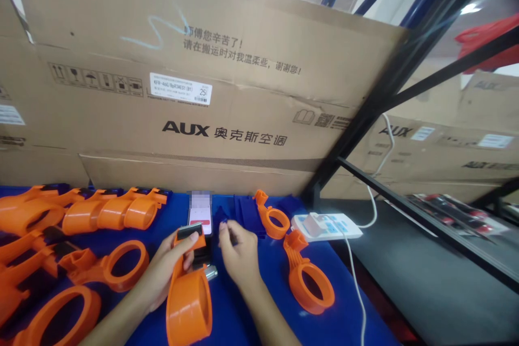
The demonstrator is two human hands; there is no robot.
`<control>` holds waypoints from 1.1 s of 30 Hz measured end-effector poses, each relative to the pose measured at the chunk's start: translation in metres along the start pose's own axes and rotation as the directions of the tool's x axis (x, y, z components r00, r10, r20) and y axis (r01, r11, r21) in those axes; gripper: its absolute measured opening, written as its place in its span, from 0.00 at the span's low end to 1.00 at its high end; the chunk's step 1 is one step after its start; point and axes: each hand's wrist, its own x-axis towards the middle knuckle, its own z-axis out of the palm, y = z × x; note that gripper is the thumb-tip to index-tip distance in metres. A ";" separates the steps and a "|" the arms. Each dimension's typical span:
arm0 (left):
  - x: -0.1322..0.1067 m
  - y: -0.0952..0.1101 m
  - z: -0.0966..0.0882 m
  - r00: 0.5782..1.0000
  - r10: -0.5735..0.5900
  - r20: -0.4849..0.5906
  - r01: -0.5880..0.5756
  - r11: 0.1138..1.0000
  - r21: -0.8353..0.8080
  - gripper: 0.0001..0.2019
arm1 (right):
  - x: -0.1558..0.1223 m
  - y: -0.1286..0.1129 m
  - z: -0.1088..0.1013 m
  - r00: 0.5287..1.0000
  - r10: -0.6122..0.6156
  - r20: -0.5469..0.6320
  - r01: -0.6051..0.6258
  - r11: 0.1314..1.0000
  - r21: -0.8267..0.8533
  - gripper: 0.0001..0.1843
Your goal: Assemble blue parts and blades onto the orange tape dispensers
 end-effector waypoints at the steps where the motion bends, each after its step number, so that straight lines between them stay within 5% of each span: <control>1: 0.000 0.000 0.000 1.000 -0.002 -0.004 0.002 1.000 -0.005 0.18 | 0.003 0.004 -0.001 0.994 0.094 -0.048 -0.093 0.995 0.022 0.23; 5: -0.001 0.002 0.000 1.000 -0.007 0.007 0.007 1.000 -0.007 0.17 | 0.010 0.021 -0.002 0.957 0.288 -0.029 -0.285 0.954 0.090 0.18; 13: 0.000 0.001 0.000 0.999 0.040 -0.008 -0.040 0.998 0.041 0.17 | 0.009 0.026 0.000 0.942 0.333 -0.033 -0.323 0.931 0.172 0.26; 17: 0.002 -0.002 0.000 0.997 0.070 -0.011 -0.069 0.995 0.072 0.18 | 0.010 0.019 -0.003 0.976 0.215 -0.045 -0.203 0.962 0.182 0.23; 20: 0.002 -0.004 0.000 0.996 0.084 -0.004 -0.083 0.991 0.109 0.20 | 0.006 0.008 -0.004 0.992 0.032 0.119 -0.059 0.970 0.234 0.18; 24: 0.001 -0.004 0.001 0.991 0.135 -0.007 -0.131 0.975 0.180 0.21 | -0.001 -0.007 0.000 0.944 -0.163 0.288 0.095 0.967 0.236 0.22; 30: 0.002 -0.002 0.000 0.991 0.134 -0.030 -0.126 0.974 0.187 0.20 | 0.000 -0.013 -0.003 0.930 -0.239 0.278 0.190 0.963 0.190 0.18; 33: 0.002 0.009 -0.006 0.993 0.094 -0.074 -0.090 0.995 0.046 0.27 | 0.005 -0.011 -0.012 0.974 -0.182 0.137 0.161 0.976 0.149 0.15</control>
